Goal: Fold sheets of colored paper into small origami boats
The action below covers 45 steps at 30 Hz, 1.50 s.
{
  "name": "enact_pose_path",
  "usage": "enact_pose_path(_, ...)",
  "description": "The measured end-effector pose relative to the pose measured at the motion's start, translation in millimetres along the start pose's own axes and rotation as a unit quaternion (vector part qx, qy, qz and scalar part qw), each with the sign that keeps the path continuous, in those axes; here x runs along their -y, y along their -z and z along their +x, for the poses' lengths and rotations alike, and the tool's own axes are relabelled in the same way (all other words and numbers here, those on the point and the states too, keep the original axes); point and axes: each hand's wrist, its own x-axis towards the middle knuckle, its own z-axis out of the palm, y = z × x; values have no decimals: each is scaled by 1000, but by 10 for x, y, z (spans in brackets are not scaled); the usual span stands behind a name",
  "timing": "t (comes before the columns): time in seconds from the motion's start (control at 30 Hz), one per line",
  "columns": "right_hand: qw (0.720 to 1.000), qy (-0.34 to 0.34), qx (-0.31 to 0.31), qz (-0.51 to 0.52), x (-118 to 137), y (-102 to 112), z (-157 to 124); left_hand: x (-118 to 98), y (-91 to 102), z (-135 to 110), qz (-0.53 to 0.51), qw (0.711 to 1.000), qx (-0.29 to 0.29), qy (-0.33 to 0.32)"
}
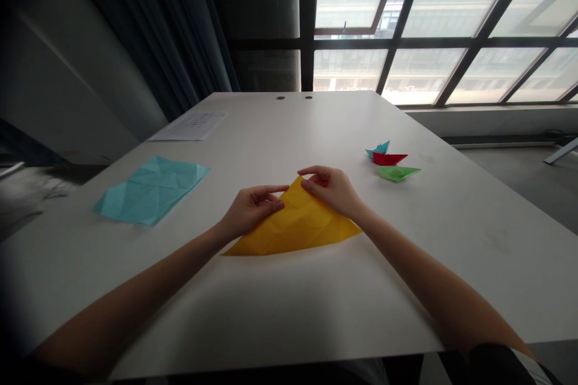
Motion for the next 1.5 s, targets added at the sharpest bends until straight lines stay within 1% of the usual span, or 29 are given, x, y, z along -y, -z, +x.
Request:
enact_pose_path(0.1, 1000, 8, 14, 0, -10, -2, 7, 14, -1, 3, 9, 1000, 7, -6)
enact_pose_path(0.33, 1000, 16, -4, -3, -20, -20, 30, -4, 10, 2, 48, 999, 23, -2)
enact_pose_path(0.4, 1000, 16, -20, 2, -43, 0, 45, -16, 39, 9, 55, 998, 39, 5)
enact_pose_path(0.5, 998, 4, -64, 8, -108, 58, 78, -26, 110, 30, 68, 996, 56, 10)
enact_pose_path(0.63, 995, -17, -99, 14, -195, 123, 121, -27, 209, 59, 96, 994, 48, 1)
enact_pose_path(0.73, 996, -14, -85, 27, -210, 132, 129, -32, 243, 67, 105, 993, 56, -2)
enact_pose_path(0.9, 999, -15, 9, 49, -178, 135, 112, -65, 229, 57, 111, 991, 77, -5)
enact_pose_path(1.03, 999, -4, 38, 25, -195, 166, 119, -88, 223, 56, 117, 990, 80, -10)
enact_pose_path(1.17, 999, 3, 34, -29, -223, 193, 137, -113, 254, 56, 125, 987, 104, 0)
enact_pose_path(1.3, 998, 7, -3, -58, -231, 224, 151, -152, 309, 44, 131, 983, 129, 15)
enact_pose_path(1.4, 997, 17, -37, -67, -237, 269, 163, -168, 348, 44, 117, 985, 126, 16)
enact_pose_path(1.5, 996, 24, -50, -63, -250, 311, 174, -157, 377, 63, 116, 988, 102, 5)
